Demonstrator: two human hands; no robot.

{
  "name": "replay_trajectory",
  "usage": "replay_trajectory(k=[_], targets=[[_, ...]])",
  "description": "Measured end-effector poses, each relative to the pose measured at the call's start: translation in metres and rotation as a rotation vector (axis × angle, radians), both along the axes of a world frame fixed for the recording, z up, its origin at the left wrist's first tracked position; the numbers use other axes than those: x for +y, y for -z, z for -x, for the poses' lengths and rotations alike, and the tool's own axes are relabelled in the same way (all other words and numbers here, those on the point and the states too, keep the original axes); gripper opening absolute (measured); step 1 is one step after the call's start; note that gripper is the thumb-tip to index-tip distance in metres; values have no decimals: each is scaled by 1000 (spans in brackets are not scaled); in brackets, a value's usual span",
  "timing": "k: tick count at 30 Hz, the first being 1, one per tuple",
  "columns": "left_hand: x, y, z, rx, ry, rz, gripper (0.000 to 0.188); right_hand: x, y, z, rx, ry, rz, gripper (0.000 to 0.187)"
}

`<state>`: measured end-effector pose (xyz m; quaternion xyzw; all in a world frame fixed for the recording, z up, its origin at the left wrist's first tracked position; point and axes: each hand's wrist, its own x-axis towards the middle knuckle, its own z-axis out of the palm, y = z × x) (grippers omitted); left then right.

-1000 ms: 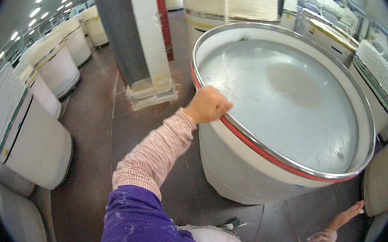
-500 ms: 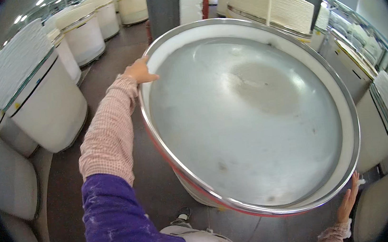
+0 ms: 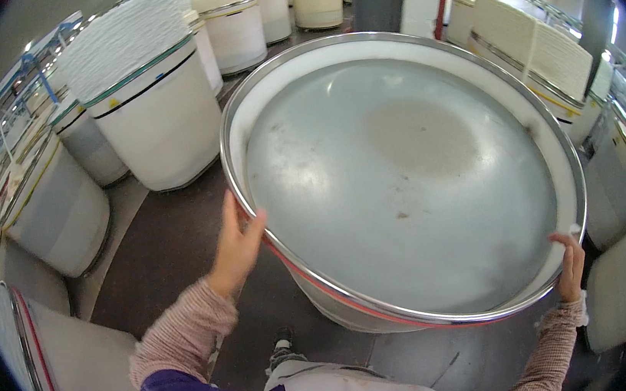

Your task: The person handles thick white textile rope by hand, lifting and arranging it within a metal tray and then transferring it into a large white container. The person walks between containers and continues to arrange the rope inside the container.

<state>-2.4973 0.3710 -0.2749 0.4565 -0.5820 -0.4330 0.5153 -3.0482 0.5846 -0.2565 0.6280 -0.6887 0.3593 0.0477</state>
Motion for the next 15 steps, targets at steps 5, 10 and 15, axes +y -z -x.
replay_trajectory(k=[5,10,15], targets=[[-57,26,-40,282,-121,168,60,-42,17,-168,-41,-235,-74,56],[-256,40,-193,86,-320,119,50,-142,-5,-380,354,-392,-168,56],[-379,25,-280,-248,-582,-87,77,-282,-11,-570,373,-623,-42,65]])
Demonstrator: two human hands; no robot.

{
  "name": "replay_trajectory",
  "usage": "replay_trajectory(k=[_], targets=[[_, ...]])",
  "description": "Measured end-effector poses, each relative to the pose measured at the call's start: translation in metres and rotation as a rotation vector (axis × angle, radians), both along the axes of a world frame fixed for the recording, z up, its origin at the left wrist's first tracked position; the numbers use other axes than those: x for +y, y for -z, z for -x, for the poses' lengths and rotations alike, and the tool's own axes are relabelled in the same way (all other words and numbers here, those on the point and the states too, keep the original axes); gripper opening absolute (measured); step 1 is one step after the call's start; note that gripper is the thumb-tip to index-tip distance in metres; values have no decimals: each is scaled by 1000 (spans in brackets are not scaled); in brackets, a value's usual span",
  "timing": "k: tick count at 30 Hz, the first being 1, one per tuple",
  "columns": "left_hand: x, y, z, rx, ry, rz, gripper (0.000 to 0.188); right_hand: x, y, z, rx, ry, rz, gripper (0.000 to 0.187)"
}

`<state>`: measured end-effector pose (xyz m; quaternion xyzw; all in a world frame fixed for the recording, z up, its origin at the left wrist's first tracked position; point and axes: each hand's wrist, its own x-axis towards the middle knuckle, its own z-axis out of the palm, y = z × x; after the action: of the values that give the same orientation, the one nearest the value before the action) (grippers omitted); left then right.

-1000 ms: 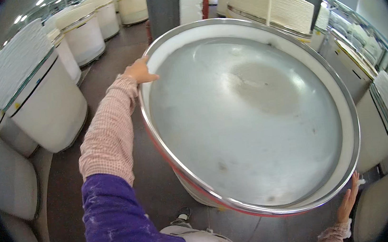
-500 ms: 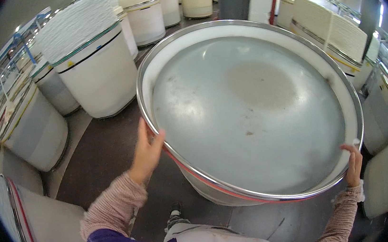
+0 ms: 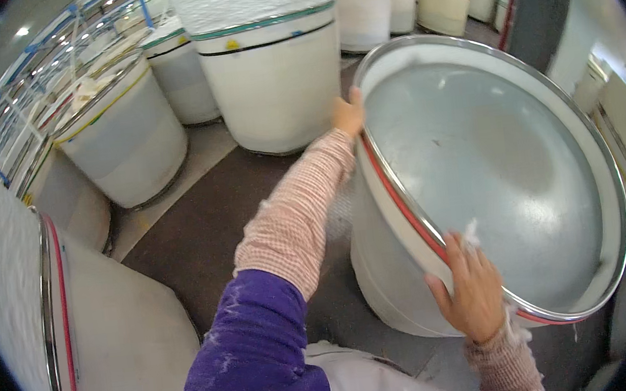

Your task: The person handles thick white textile rope by hand, lifting and arranging it within a metal tray and then transferring it into a large white container. The person walks between containers and continues to arrange the rope inside the container.

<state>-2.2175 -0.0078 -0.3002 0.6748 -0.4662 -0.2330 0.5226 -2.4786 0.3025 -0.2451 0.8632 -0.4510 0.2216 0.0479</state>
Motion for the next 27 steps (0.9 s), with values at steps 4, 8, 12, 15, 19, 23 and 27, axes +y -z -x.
replay_trajectory(k=[4,8,12,15,19,23,27], targets=[[11,22,-17,-57,189,237,58,-88,2,-78,6,-93,-42,70],[34,41,-52,169,365,176,72,-147,-4,-75,23,-35,-37,76],[17,38,-58,189,417,197,80,-186,-14,-37,64,67,-217,73],[-23,33,-59,270,327,238,99,-224,-24,-7,163,118,-400,61],[-95,21,-89,179,86,296,100,-255,-23,25,98,188,-405,49],[-171,-12,-159,392,-7,52,79,-308,-5,0,226,-8,-149,45],[-216,-25,-199,285,-64,72,76,-376,-14,-42,246,-544,-129,45]])
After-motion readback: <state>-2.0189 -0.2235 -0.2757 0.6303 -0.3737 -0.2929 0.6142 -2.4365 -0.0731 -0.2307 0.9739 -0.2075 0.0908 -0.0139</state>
